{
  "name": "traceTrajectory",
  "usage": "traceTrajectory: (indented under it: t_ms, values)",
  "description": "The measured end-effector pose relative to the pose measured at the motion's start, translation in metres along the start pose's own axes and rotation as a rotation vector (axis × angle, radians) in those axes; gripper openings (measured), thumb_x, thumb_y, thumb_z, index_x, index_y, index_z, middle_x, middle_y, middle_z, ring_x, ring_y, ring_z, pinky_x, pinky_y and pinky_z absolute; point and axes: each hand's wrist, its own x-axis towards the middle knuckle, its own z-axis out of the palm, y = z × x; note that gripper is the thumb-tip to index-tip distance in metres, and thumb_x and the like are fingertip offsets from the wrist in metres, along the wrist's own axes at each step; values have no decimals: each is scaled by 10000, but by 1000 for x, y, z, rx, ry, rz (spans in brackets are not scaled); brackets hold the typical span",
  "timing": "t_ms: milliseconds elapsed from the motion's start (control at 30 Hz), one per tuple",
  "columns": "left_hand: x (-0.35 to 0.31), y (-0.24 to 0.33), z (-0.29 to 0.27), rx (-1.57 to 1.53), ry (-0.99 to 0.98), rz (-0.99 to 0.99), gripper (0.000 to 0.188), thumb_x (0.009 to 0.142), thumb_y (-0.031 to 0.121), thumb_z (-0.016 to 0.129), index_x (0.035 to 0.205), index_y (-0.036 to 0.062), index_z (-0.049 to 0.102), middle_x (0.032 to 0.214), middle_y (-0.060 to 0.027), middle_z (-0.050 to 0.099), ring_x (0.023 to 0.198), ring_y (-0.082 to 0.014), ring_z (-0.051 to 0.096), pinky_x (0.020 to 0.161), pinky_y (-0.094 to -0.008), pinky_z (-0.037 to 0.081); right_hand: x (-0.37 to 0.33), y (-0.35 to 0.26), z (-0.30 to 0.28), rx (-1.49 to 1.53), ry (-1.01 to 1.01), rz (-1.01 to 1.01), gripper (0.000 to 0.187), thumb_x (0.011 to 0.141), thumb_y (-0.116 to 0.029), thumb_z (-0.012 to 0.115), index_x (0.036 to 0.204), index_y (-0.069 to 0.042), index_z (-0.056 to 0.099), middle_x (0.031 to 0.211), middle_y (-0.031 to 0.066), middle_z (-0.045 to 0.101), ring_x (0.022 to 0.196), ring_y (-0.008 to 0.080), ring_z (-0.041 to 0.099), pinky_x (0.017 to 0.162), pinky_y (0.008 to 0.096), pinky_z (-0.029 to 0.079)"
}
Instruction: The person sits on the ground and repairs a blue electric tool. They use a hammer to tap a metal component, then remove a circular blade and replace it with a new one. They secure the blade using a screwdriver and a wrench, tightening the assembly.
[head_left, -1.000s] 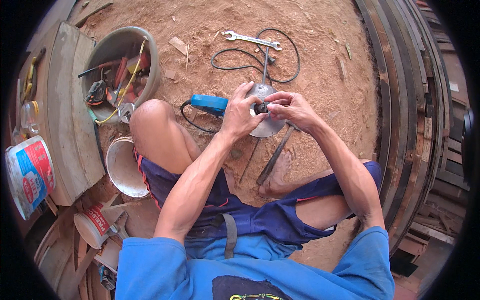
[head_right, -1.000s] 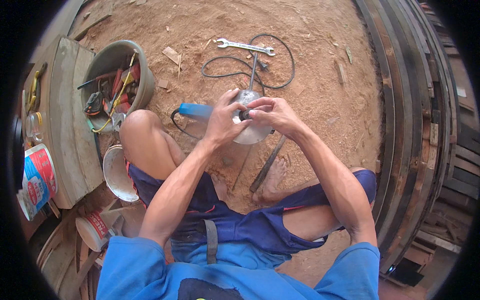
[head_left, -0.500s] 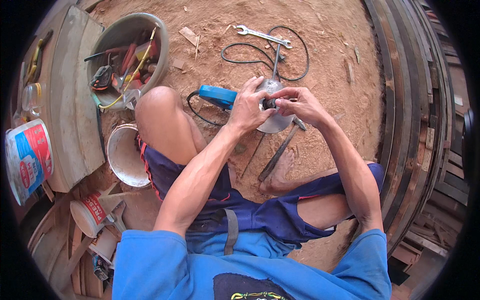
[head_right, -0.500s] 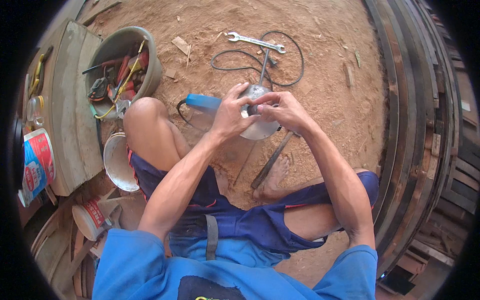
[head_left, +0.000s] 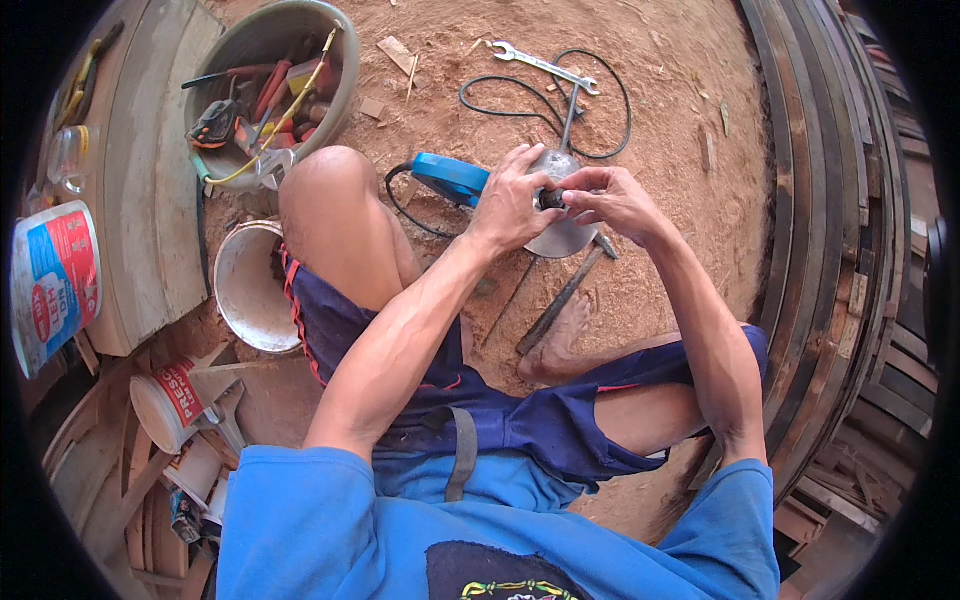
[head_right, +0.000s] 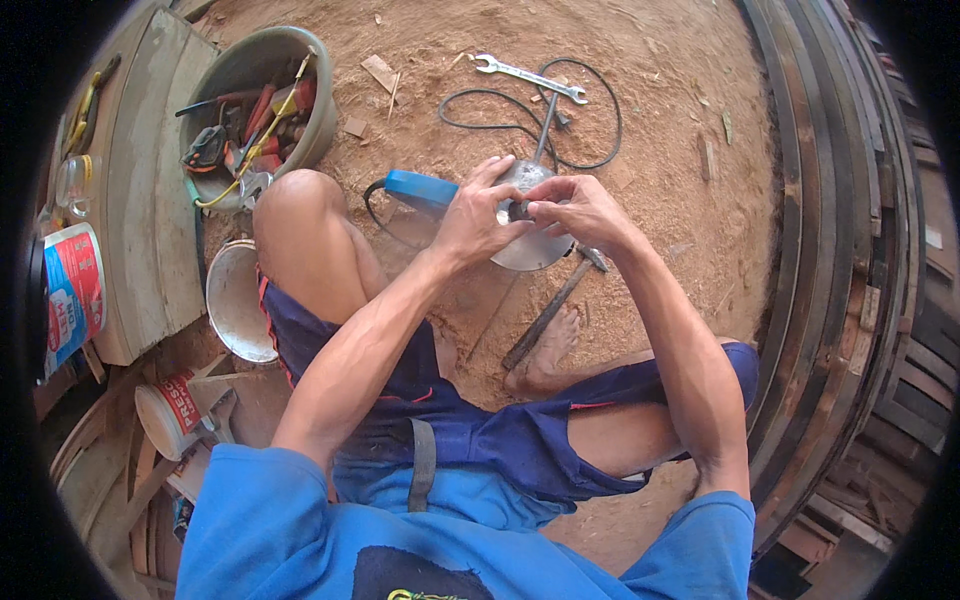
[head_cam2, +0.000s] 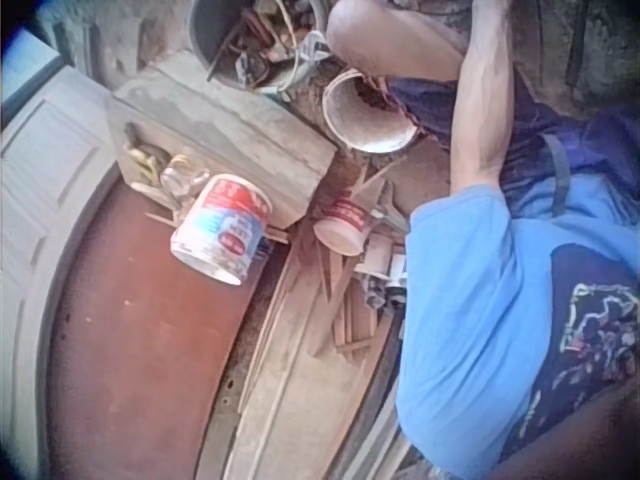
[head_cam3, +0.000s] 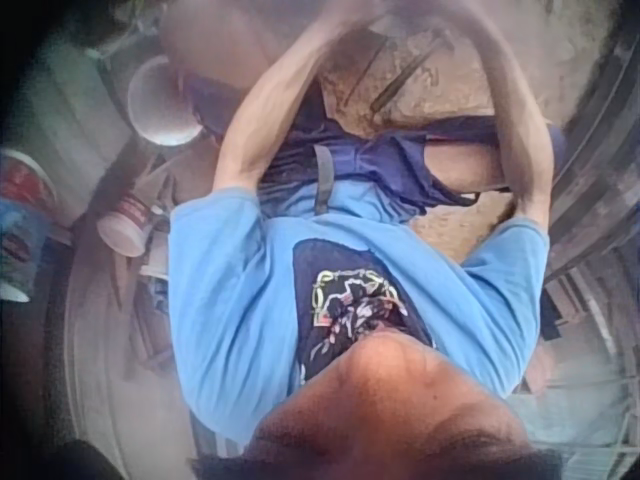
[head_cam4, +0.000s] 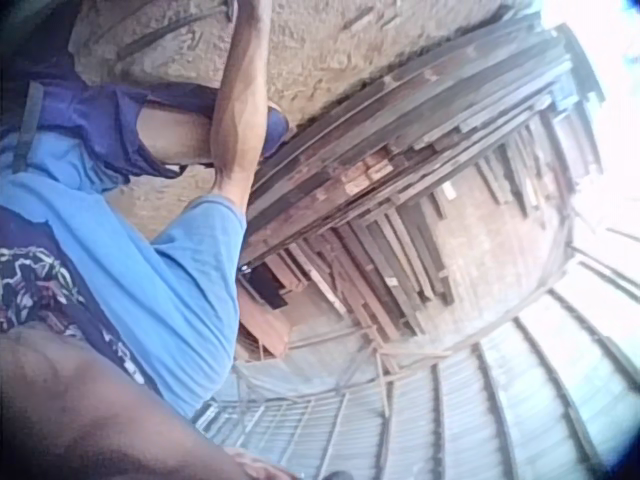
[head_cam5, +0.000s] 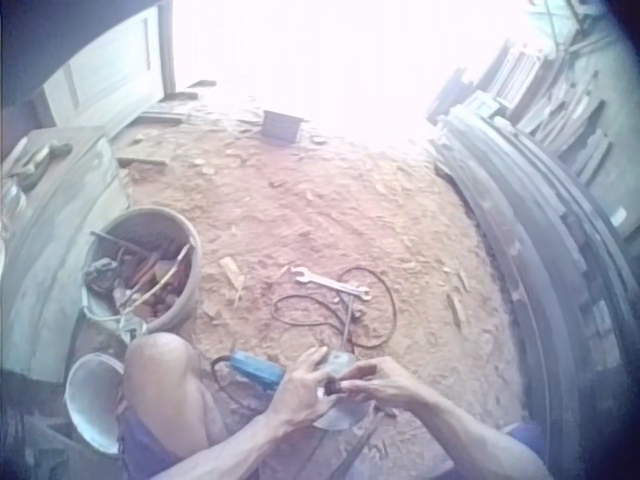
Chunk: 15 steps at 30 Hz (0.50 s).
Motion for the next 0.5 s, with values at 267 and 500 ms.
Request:
traceTrajectory:
  t_ms: [267, 500]
  values:
    - [0, 0, -1, -16, -6, 1, 359, 734, 232, 868, 1036, 67, 769, 1496, -267, 508, 1449, -438, 410, 1191, -491, 359, -1, 6, 7, 157, 87, 85, 309, 947, -222, 757, 1165, -14, 689, 972, 41, 722, 812, 97, 686, 722, 248, 574]
    - [-1, -2, 1, 17, -27, -8, 337, 744, 215, 863, 1035, 70, 775, 1503, -230, 516, 1465, -409, 393, 1204, -473, 349, -3, 13, 15, 391, 134, 136, 287, 929, -184, 766, 1144, -11, 688, 978, 62, 718, 840, 125, 695, 734, 262, 563]
